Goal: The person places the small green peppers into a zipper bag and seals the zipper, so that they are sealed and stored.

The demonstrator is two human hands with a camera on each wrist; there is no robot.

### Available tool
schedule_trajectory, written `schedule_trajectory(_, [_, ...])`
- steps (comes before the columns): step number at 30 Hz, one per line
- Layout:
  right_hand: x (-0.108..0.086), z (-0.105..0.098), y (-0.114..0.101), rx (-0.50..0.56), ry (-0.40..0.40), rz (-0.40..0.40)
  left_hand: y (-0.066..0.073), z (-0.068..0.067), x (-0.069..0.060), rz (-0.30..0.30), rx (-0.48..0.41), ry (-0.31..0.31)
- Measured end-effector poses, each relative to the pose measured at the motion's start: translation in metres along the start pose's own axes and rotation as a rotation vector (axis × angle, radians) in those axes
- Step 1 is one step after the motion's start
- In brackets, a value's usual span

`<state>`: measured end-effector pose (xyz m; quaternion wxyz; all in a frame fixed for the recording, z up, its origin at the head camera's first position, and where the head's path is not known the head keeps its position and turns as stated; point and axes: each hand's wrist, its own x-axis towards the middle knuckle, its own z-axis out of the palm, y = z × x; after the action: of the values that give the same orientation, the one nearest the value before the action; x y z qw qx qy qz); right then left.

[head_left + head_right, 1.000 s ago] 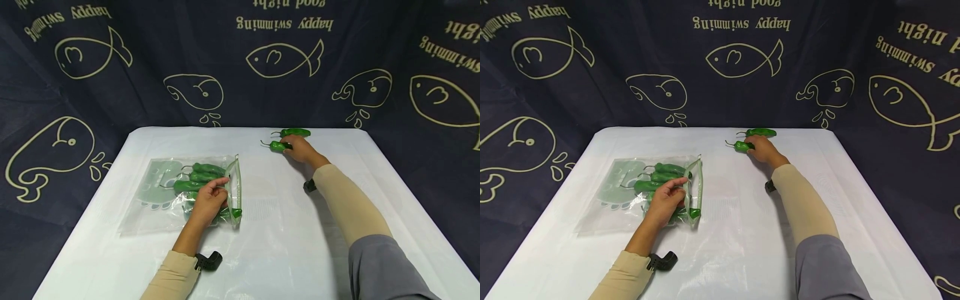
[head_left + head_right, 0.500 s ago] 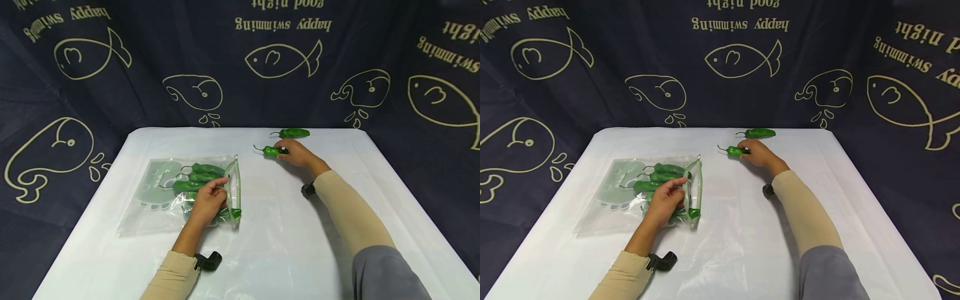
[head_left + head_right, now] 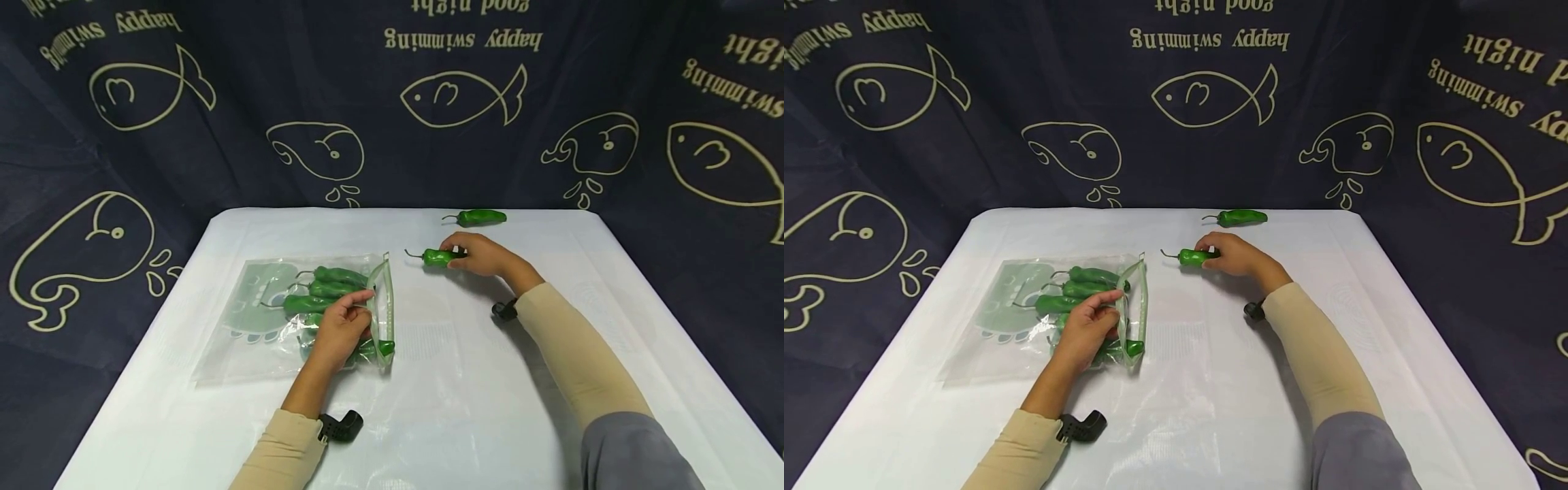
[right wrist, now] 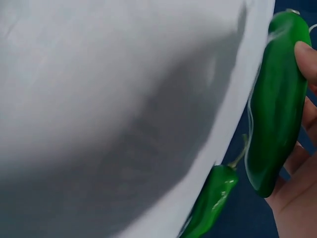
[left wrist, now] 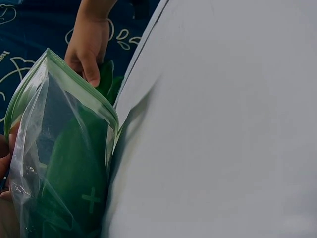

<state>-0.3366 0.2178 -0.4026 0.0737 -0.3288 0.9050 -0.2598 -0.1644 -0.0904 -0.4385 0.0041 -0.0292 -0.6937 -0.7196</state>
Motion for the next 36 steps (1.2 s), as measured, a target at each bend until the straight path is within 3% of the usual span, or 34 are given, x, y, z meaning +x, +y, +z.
schedule_trajectory(16, [-0.015,-0.003,-0.033,0.050,-0.150,-0.012,0.000,0.000,0.001,-0.009,0.012,-0.002])
schedule_trajectory(36, [-0.035,0.013,-0.068,0.061,-0.233,-0.142,0.001,0.001,-0.001,-0.006,0.008,-0.001])
